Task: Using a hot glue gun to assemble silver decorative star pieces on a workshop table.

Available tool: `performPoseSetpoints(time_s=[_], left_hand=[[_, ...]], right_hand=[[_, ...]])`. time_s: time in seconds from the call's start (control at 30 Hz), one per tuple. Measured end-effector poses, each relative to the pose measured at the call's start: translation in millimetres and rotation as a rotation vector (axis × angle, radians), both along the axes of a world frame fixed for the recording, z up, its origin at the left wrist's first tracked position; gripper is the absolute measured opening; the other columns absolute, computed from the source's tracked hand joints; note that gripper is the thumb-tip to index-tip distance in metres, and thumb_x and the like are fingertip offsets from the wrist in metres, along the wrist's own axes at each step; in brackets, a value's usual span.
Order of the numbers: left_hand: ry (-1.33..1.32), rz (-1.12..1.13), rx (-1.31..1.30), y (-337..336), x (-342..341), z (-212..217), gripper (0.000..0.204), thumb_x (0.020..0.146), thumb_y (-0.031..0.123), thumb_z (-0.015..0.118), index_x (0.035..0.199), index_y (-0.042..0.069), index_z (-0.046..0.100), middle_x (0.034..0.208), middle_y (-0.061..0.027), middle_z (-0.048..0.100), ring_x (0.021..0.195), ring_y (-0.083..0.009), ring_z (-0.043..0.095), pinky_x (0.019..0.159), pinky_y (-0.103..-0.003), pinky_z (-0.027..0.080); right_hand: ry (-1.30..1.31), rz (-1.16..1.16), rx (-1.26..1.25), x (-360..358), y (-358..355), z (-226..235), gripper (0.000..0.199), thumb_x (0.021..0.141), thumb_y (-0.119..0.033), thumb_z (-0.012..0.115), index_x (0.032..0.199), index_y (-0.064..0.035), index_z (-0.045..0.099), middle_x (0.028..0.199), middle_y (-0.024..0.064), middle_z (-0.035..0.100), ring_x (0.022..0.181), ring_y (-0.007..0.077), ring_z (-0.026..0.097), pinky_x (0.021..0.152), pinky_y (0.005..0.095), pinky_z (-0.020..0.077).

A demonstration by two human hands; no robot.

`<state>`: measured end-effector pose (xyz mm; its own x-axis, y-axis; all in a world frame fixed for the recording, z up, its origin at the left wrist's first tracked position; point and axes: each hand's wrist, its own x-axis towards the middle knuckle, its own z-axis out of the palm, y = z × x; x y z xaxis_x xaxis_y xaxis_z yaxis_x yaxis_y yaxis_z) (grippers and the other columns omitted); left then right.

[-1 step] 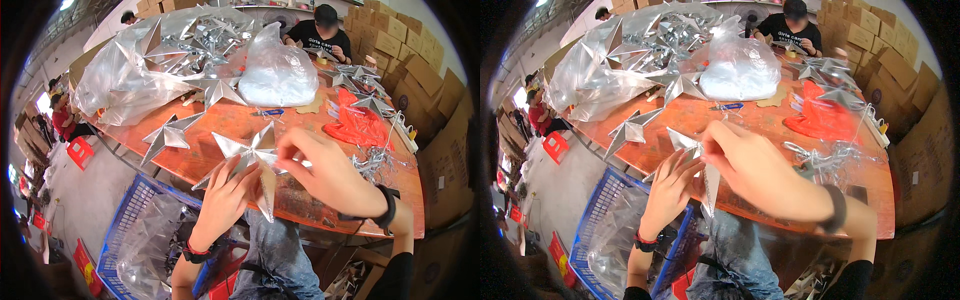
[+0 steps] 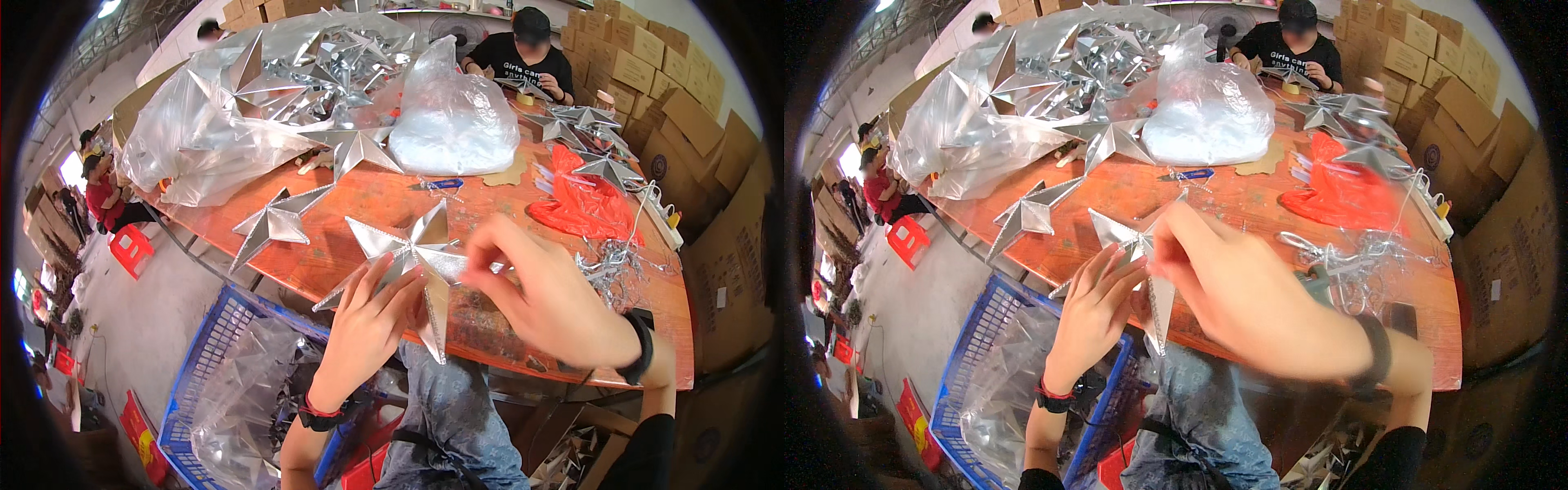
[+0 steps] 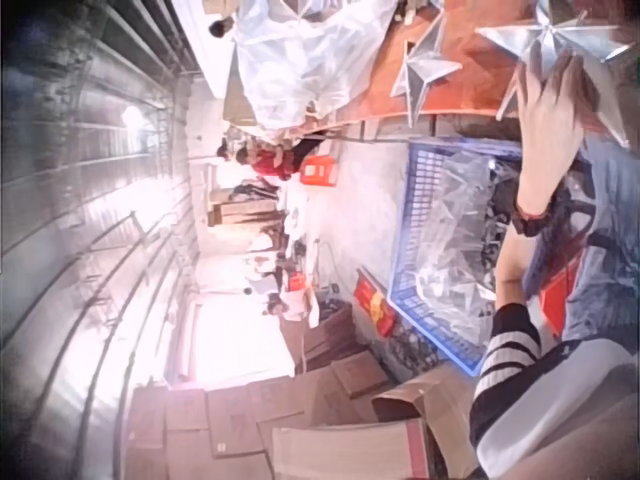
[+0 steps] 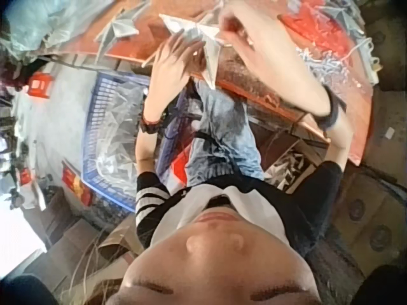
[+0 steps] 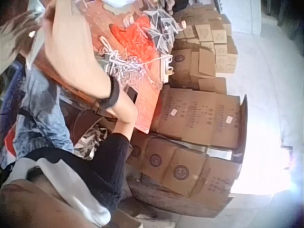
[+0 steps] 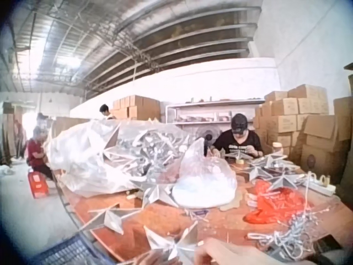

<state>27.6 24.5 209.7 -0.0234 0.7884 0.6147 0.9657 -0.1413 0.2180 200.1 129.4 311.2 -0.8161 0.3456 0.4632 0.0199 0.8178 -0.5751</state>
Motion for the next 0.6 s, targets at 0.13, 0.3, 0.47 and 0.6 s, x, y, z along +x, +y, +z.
performPoseSetpoints(time_s=[0.13, 0.3, 0.47, 0.6], left_hand=[[-0.025, 0.008, 0.006, -3, 6, 2, 0.041, 0.075, -0.005, 0.054, 0.115, 0.006, 0.059, 0.123, -0.0065, 0.056, 0.123, -0.0318, 0.043, 0.099, -0.043, 0.037], [-0.048, 0.124, 0.074, -20, 17, -1, 0.036, 0.077, -0.004, 0.053, 0.112, 0.004, 0.060, 0.120, -0.0086, 0.058, 0.117, -0.0323, 0.047, 0.099, -0.042, 0.037], [-0.147, 0.281, 0.217, -43, 28, -31, 0.026, 0.078, -0.004, 0.053, 0.103, 0.001, 0.061, 0.111, -0.0116, 0.060, 0.106, -0.0311, 0.052, 0.093, -0.039, 0.038], [-0.244, 0.380, 0.136, -57, 34, -53, 0.023, 0.077, -0.002, 0.059, 0.100, 0.003, 0.061, 0.101, -0.0119, 0.057, 0.099, -0.0300, 0.053, 0.089, -0.038, 0.039]], right_hand=[[-0.108, 0.132, -0.180, 61, -35, 6, 0.016, 0.085, -0.003, 0.059, 0.092, -0.0021, 0.044, 0.080, 0.0103, 0.056, 0.071, 0.0307, 0.057, 0.063, 0.0368, 0.0453], [-0.173, 0.512, -0.459, 110, -52, -38, 0.007, 0.086, -0.004, 0.054, 0.083, -0.0030, 0.048, 0.073, 0.0104, 0.052, 0.063, 0.0255, 0.054, 0.058, 0.0341, 0.0441], [-0.179, 0.534, -0.786, 102, -65, -143, 0.010, 0.092, -0.008, 0.052, 0.093, -0.0023, 0.044, 0.076, 0.0083, 0.054, 0.065, 0.0243, 0.056, 0.062, 0.0334, 0.0461], [-0.270, 0.513, -0.905, 84, -75, -186, 0.011, 0.094, -0.011, 0.051, 0.093, -0.0034, 0.044, 0.077, 0.0100, 0.058, 0.071, 0.0209, 0.064, 0.062, 0.0325, 0.0488]])
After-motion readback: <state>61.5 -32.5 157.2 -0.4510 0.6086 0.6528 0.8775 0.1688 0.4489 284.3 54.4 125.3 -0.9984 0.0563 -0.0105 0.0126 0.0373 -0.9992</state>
